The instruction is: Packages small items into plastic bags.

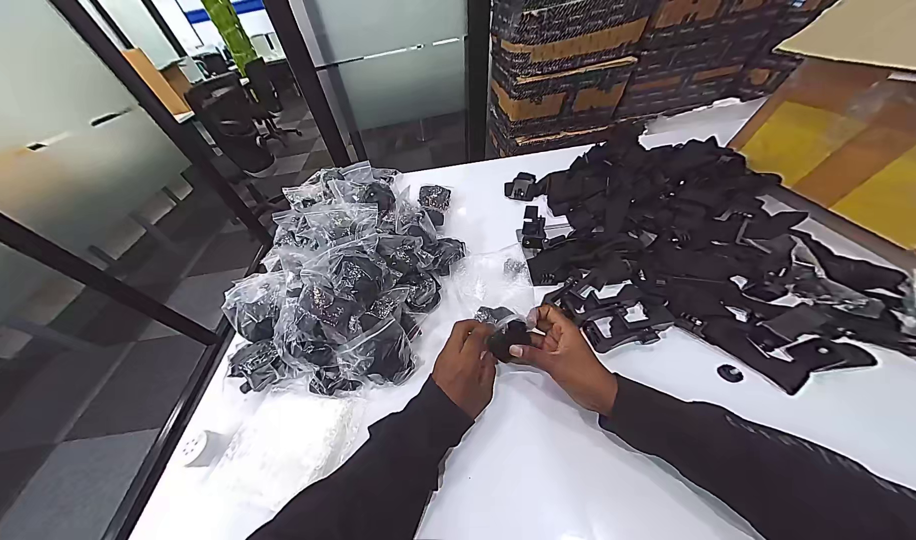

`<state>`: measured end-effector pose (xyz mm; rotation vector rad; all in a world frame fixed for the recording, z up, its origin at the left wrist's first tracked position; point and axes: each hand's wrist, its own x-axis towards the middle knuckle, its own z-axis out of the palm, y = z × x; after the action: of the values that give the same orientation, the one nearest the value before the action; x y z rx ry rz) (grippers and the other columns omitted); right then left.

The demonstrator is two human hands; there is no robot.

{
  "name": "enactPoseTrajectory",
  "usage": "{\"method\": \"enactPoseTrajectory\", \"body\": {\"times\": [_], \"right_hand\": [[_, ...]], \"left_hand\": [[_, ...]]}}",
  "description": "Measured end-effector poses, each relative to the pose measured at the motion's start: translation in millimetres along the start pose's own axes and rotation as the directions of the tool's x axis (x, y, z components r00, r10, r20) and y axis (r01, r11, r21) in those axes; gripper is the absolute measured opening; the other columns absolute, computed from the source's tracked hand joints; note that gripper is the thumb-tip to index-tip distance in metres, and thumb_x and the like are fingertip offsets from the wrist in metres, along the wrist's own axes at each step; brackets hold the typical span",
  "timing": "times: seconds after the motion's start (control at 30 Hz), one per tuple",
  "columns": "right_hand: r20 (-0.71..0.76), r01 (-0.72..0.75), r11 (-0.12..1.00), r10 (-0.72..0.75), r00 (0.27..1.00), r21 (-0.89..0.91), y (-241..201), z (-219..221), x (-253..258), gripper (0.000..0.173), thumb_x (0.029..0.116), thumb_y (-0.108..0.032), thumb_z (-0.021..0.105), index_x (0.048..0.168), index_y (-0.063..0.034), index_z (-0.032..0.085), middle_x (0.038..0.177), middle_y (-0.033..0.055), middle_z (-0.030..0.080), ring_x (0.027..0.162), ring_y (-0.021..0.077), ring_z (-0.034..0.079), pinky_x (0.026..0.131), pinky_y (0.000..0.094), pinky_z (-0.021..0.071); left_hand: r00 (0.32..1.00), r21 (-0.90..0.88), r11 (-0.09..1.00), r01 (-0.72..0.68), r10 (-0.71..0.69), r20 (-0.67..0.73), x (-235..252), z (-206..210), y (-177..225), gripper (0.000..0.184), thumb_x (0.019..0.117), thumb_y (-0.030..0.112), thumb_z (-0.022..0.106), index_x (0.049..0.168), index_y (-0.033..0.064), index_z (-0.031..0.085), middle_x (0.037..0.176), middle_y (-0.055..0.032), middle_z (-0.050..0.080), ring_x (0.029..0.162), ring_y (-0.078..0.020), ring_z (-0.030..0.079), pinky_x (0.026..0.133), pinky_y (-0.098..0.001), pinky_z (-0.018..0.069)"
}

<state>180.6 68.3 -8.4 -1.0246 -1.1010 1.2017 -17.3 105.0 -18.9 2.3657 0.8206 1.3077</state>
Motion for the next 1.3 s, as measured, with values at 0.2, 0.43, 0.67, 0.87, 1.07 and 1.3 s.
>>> {"method": "enactPoseTrajectory", "body": {"times": [0.2,0.43,0.67,0.87,1.07,1.3], "right_hand": [[-0.037,0.001,0.996,-0.004,0.999,-0.089,1,3,0,0.055,0.0738,0.01,0.081,0.115,-0.0024,0.047,0.107,0.0136,0.064,0.086,0.027,0.073,0.07,0.0414,0.0662],[-0.029,0.129,0.911,-0.153,0.988,-0.392,3,-3,1,0.051,0.0746,-0.018,0.088,0.106,-0.008,0.05,0.092,0.0014,0.061,0.074,0.0104,0.065,0.057,0.0245,0.0562],[-0.025,0.178,0.888,-0.208,0.978,-0.424,6,-10,9,0.031,0.0839,-0.01,0.073,0.099,-0.0088,0.046,0.073,-0.0057,0.046,0.056,0.0024,0.045,0.052,0.0181,0.0406],[-0.037,0.181,0.854,-0.228,0.973,-0.489,7,-16,15,0.03,0.0812,-0.007,0.067,0.105,-0.007,0.049,0.065,-0.0055,0.045,0.05,0.0048,0.043,0.047,0.0216,0.038],[0.041,0.195,0.947,-0.191,0.981,-0.257,1,-8,9,0.044,0.091,-0.002,0.063,0.129,-0.0062,0.041,0.081,-0.0007,0.063,0.062,0.0112,0.064,0.052,0.028,0.0573],[0.248,0.307,0.941,-0.266,0.931,-0.142,5,-22,16,0.046,0.0902,0.004,0.058,0.136,0.0035,0.049,0.119,0.0072,0.064,0.099,0.0135,0.069,0.085,0.0326,0.0613]], "left_hand": [[0.994,0.071,0.997,0.01,-0.003,-0.105,0,-3,-8,0.02,0.0851,0.0,0.064,0.103,-0.0055,0.072,0.096,-0.0175,0.07,0.082,-0.0198,0.07,0.076,-0.0303,0.0616],[0.975,0.118,0.987,-0.105,0.126,-0.182,2,-5,-6,0.011,0.0866,0.002,0.065,0.092,-0.0019,0.073,0.09,-0.0151,0.069,0.082,-0.0184,0.069,0.077,-0.0269,0.0603],[0.963,0.137,0.965,-0.224,0.24,-0.118,-1,-3,-2,0.008,0.0871,0.003,0.066,0.088,0.0006,0.073,0.088,-0.0145,0.07,0.082,-0.0194,0.069,0.077,-0.0266,0.0599],[0.961,0.079,0.961,-0.264,0.269,-0.067,-1,-3,4,0.009,0.0901,0.003,0.064,0.092,0.0001,0.072,0.09,-0.0145,0.068,0.084,-0.0195,0.068,0.079,-0.0268,0.0594],[0.995,0.05,0.995,-0.082,0.078,0.068,4,-12,-14,0.051,0.0843,0.036,0.08,0.119,-0.0004,0.068,0.116,-0.0197,0.067,0.109,-0.0267,0.066,0.095,-0.0386,0.057],[0.983,-0.052,0.984,0.168,-0.164,0.077,6,-14,-23,0.076,0.0739,0.011,0.084,0.138,-0.0128,0.05,0.129,-0.0268,0.061,0.101,-0.0263,0.068,0.085,-0.0357,0.0587]]}}
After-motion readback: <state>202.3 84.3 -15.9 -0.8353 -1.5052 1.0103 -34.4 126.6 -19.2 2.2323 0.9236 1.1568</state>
